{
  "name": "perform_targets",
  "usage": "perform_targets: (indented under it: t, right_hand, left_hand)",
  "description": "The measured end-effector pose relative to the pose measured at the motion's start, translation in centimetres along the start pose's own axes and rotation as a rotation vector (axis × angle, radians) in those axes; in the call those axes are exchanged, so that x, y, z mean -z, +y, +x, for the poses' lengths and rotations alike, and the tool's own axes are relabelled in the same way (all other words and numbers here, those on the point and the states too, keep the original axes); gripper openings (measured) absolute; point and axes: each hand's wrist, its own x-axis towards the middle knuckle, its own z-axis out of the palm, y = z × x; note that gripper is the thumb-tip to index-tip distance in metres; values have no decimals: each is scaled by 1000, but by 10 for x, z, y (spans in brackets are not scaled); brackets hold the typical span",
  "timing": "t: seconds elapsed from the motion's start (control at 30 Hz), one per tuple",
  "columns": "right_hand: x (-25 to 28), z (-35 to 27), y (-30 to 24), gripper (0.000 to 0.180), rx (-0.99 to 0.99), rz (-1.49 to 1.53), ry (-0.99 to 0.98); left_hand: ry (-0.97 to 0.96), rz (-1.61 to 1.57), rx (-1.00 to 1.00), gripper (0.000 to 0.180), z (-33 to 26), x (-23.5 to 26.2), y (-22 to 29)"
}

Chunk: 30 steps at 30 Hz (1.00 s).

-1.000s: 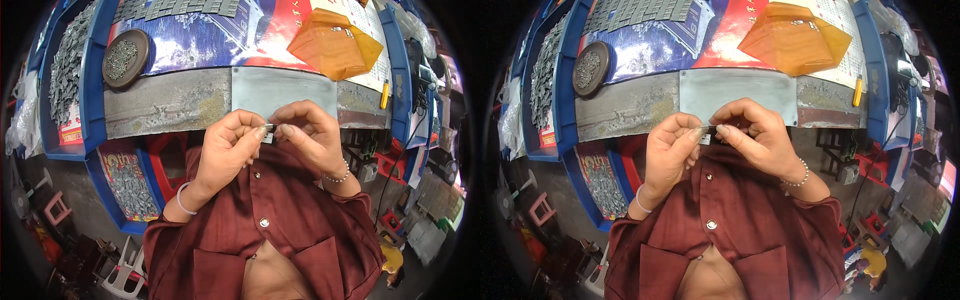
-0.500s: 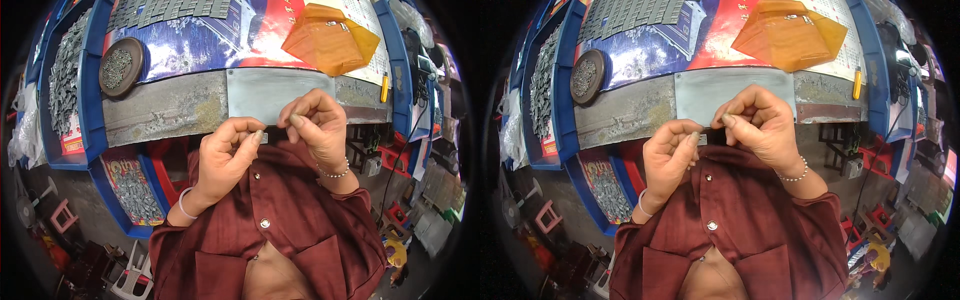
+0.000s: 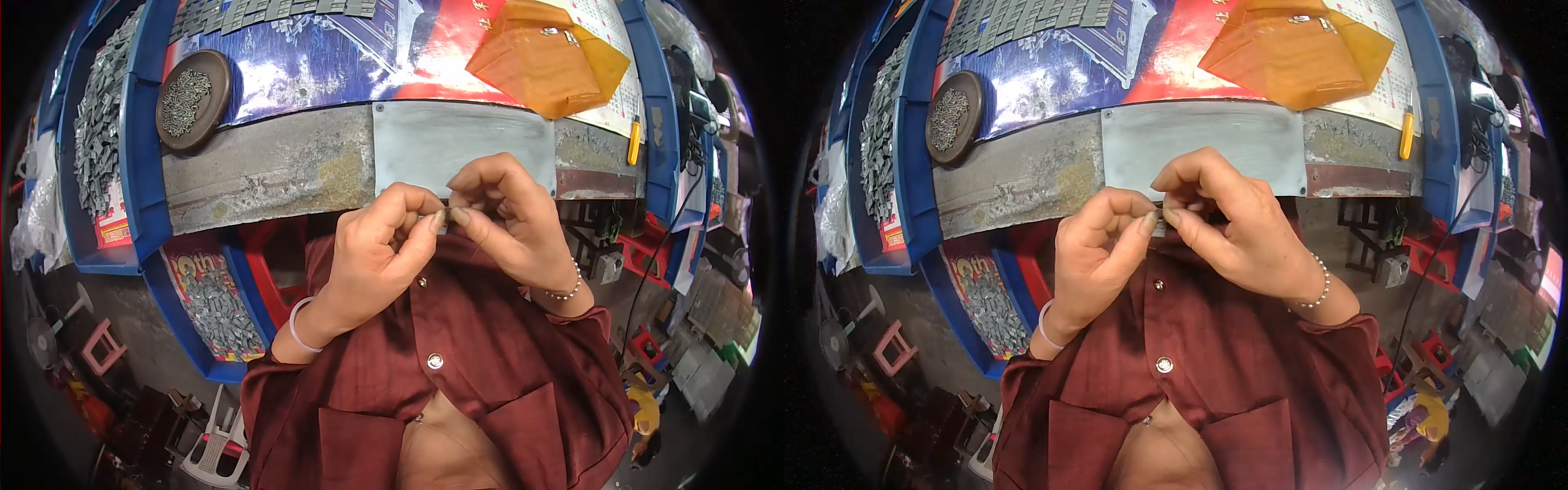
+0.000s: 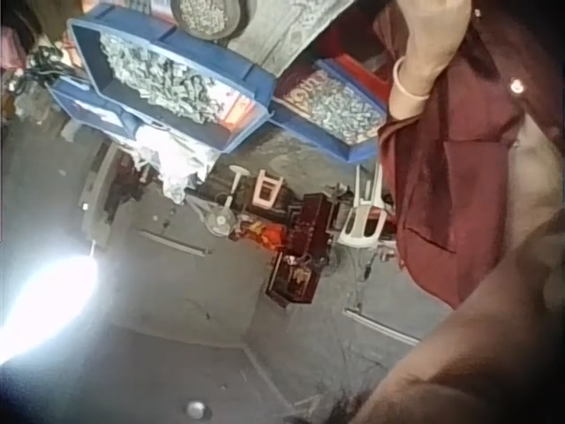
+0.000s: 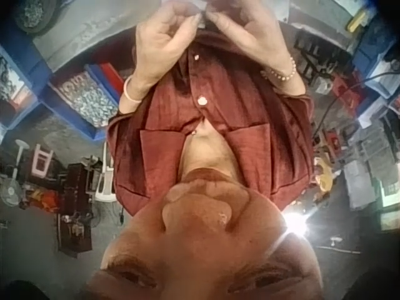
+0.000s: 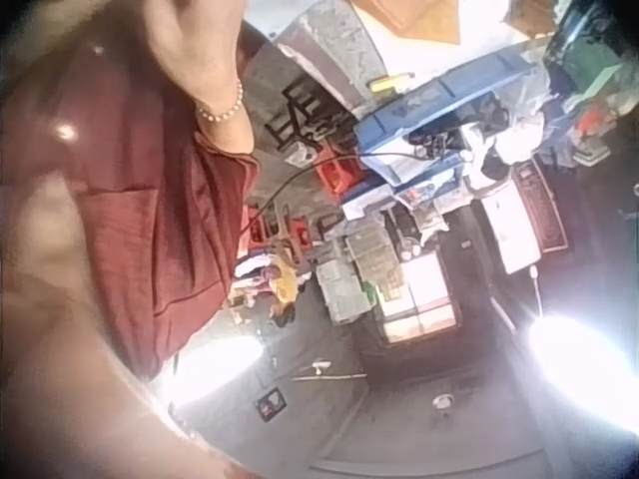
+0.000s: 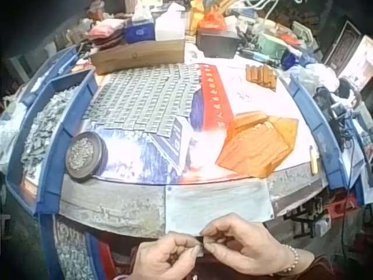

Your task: The worker is assembling small metal hardware components into finished units at an industrial workbench.

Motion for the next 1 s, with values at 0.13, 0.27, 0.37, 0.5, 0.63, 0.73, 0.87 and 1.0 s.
perform_targets:
  t: [0.13, 0.27, 0.37, 0.5, 0.63, 0.73, 0.87, 1.0]
  right_hand:
    - [-1, 2, -2, 15, -206, 307, 29]
    - [-6, 2, 11, 7, -184, 410, -9]
    - [-10, 3, 13, 5, -165, 466, 17]
    - [-10, 4, 16, 5, -141, 485, 16]
    - [-8, 5, 13, 5, -144, 446, 5]
    - [-11, 5, 13, 9, -50, 304, -55]
    - [-13, 8, 11, 10, -36, 231, -55]
    - [-16, 10, 10, 10, -50, 207, -30]
  left_hand:
    - [38, -147, 81, 4, -2, 1, -4]
    - [74, -259, 130, 4, -1, -1, -3]
    - [84, -190, 65, 6, -2, -2, -7]
    - [71, -148, 33, 10, -4, 0, -10]
    - [107, -192, 48, 17, -5, 0, -4]
    - [89, -145, -3, 23, -5, 3, -6]
    - [178, -37, -168, 26, -7, -1, -14]
    - [181, 95, -319, 30, -5, 1, -21]
